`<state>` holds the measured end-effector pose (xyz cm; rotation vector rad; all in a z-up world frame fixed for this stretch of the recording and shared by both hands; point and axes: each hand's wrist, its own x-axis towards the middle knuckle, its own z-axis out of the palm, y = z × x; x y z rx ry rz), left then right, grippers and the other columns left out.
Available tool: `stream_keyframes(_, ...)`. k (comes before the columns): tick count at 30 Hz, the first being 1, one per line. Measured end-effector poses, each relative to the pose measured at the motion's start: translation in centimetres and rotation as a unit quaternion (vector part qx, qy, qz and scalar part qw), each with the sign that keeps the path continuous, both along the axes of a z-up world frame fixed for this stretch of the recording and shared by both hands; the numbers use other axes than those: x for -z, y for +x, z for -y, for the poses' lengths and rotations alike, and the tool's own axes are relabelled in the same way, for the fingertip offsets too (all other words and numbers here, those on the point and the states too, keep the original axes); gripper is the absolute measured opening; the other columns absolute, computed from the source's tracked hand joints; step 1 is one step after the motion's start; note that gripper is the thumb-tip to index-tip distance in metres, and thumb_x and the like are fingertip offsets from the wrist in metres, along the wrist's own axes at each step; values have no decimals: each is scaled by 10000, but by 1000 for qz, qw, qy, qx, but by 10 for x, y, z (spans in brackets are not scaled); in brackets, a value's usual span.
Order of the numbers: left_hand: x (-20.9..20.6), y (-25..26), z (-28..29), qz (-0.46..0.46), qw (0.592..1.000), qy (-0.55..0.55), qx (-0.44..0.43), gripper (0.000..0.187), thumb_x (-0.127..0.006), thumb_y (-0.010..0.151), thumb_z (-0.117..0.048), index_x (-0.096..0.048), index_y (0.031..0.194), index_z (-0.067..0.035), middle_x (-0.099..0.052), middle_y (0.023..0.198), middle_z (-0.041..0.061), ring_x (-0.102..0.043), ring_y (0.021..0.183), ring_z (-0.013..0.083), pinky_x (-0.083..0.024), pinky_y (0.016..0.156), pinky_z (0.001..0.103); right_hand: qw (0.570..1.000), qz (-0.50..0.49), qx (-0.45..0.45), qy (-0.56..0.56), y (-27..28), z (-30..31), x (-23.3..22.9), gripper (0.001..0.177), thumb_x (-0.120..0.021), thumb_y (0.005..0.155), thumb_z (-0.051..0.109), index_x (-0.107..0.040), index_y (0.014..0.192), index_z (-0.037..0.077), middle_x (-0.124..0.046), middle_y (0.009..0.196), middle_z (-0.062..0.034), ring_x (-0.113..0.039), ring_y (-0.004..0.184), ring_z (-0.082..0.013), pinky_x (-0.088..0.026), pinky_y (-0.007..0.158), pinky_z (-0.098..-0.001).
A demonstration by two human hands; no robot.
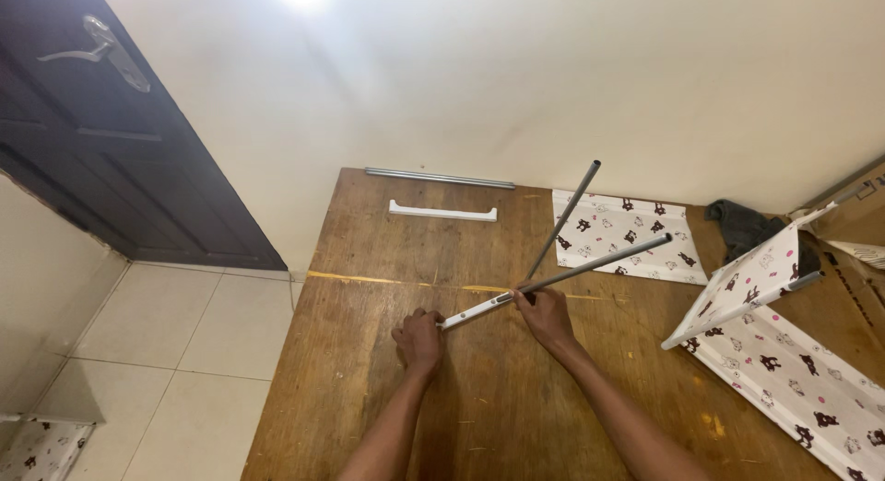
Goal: The person assembles a multi-tiered shelving unit by inserting metal rods into white plastic connectors, attaching patterned fabric panels to the frame, and securing vertical supports. The assembly proceeds step-by-step on a wooden table, with components laid out and added in sequence.
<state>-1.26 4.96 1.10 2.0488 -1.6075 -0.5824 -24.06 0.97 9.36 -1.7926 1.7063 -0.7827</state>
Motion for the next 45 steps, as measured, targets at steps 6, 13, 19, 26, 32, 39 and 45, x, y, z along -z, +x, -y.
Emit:
stream_keyframes(6,2,0,2,10,1000,-10,-7,182,-746,847,-128,-798,999,-215,-676,1073,31,-604,1089,250,-375,970,476,998,-12,-46,-30,0,17,20,275,-669,945,248,-763,977,-8,-704,701,-129,-643,613,-199,-501,610,-373)
stream_keyframes(13,-4,2,0,6,1000,1,-4,185,-772,844,-163,-791,1024,-202,-674,1079,40,-607,1088,252,-380,976,478,998,-25,-62,-12,5,27,24,241,-663,939,218,-763,949,-1,-703,692,-121,-634,593,-195,-491,586,-363)
stream_keyframes(19,4,3,2,-3,1000,21,-2,173,-767,859,-161,-799,1024,-202,-681,1091,34,-609,1083,232,-394,980,455,996,-64,-53,39,12,29,19,242,-656,953,235,-777,956,26,-695,668,-137,-609,555,-212,-471,566,-381)
stream_keyframes(26,-41,-13,34,-119,990,-67,24,291,-765,842,-148,-762,1133,-157,-758,1155,41,-675,1096,204,-437,997,479,989,-56,-108,-90,4,43,38,259,-708,899,236,-747,875,-19,-711,709,-175,-697,636,-286,-530,614,-415)
stream_keyframes(32,-132,-68,87,-262,910,-201,252,296,-761,874,-126,-737,1161,-58,-757,1070,128,-743,924,247,-627,774,394,982,-104,-121,-101,2,57,56,200,-653,900,123,-671,788,-42,-691,701,-214,-718,670,-364,-533,643,-476)
stream_keyframes(39,-145,-74,84,-281,893,-243,253,193,-731,917,-126,-767,1095,-60,-795,967,119,-793,807,212,-656,663,323,975,-108,-141,-131,6,53,43,169,-679,829,97,-626,766,-52,-672,674,-226,-685,650,-405,-526,642,-499)
stream_keyframes(45,-143,-66,80,-293,895,-255,217,180,-742,921,-78,-771,1093,-32,-791,944,145,-792,782,211,-639,640,317,984,-49,-130,-111,15,44,31,155,-669,831,87,-640,768,-51,-688,705,-227,-698,687,-405,-534,632,-499)
